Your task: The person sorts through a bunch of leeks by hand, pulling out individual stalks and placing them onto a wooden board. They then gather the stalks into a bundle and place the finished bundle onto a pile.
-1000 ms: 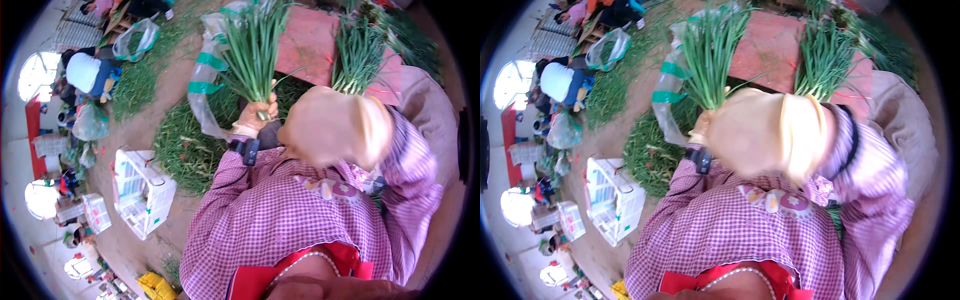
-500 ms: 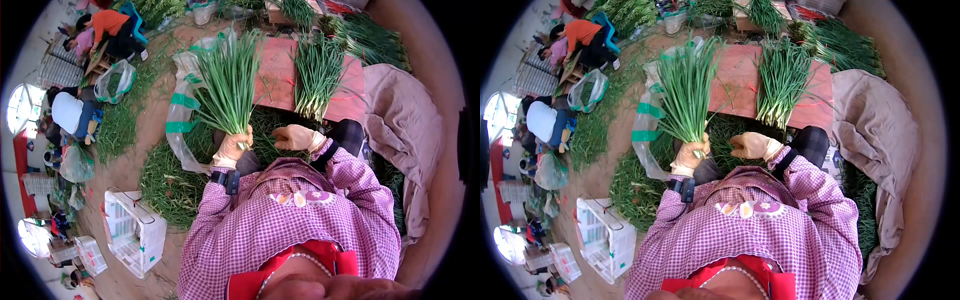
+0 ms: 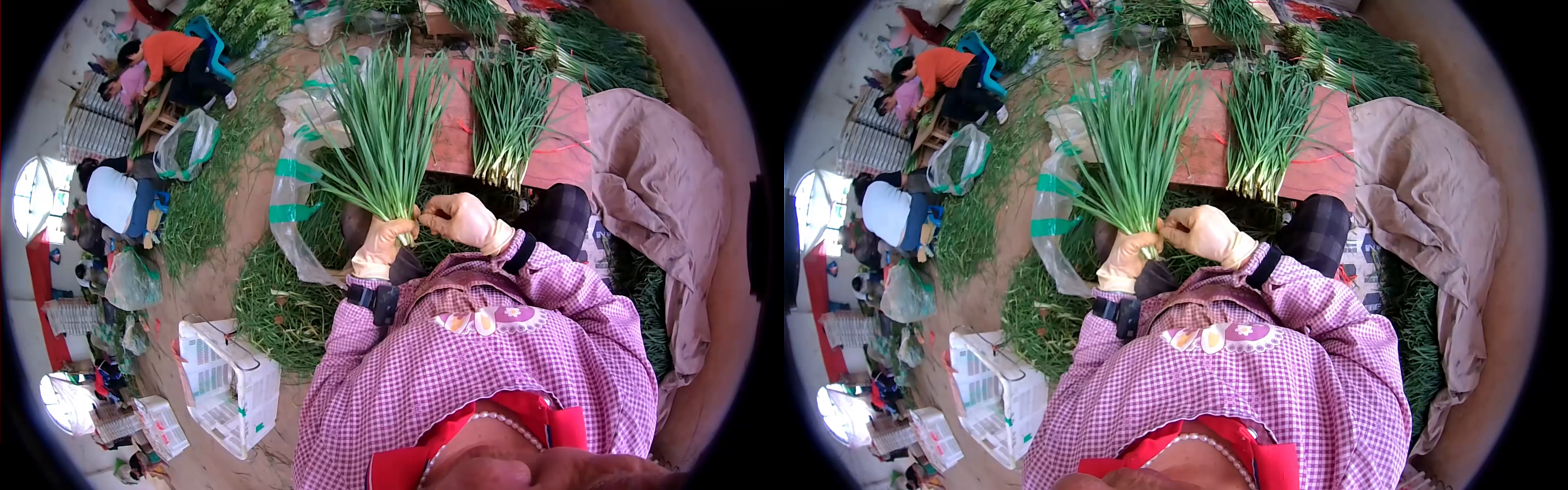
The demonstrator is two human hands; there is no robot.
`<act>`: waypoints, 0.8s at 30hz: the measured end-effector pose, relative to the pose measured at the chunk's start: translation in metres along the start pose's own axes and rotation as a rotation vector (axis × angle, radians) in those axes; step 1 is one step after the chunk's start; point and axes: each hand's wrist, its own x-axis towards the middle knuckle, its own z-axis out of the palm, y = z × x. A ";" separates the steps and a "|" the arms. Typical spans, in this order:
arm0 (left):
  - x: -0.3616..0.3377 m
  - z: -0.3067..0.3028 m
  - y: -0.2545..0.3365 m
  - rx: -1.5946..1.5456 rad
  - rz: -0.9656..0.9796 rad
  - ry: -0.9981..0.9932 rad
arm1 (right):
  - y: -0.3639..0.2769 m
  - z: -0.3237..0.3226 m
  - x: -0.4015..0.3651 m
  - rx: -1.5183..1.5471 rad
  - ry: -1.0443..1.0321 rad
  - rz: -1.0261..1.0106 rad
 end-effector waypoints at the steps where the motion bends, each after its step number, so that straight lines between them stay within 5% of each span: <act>1: 0.000 0.002 0.000 0.000 -0.006 0.000 | -0.003 0.002 -0.001 -0.045 0.135 -0.164; 4: 0.005 0.013 0.000 0.073 0.077 -0.145 | -0.019 0.003 0.006 -0.218 0.205 -0.338; 6: 0.005 0.018 -0.005 0.081 0.241 -0.039 | -0.022 0.005 0.014 -0.289 0.202 -0.346; 9: 0.007 0.015 -0.006 0.057 0.233 -0.050 | -0.019 0.012 0.022 -0.602 0.217 -0.267; 17: 0.025 0.008 -0.037 0.217 0.225 0.071 | -0.011 0.009 0.029 -0.688 0.108 -0.234; 24: 0.028 0.009 -0.039 0.336 0.127 -0.036 | 0.021 0.013 0.026 -0.594 0.139 -0.225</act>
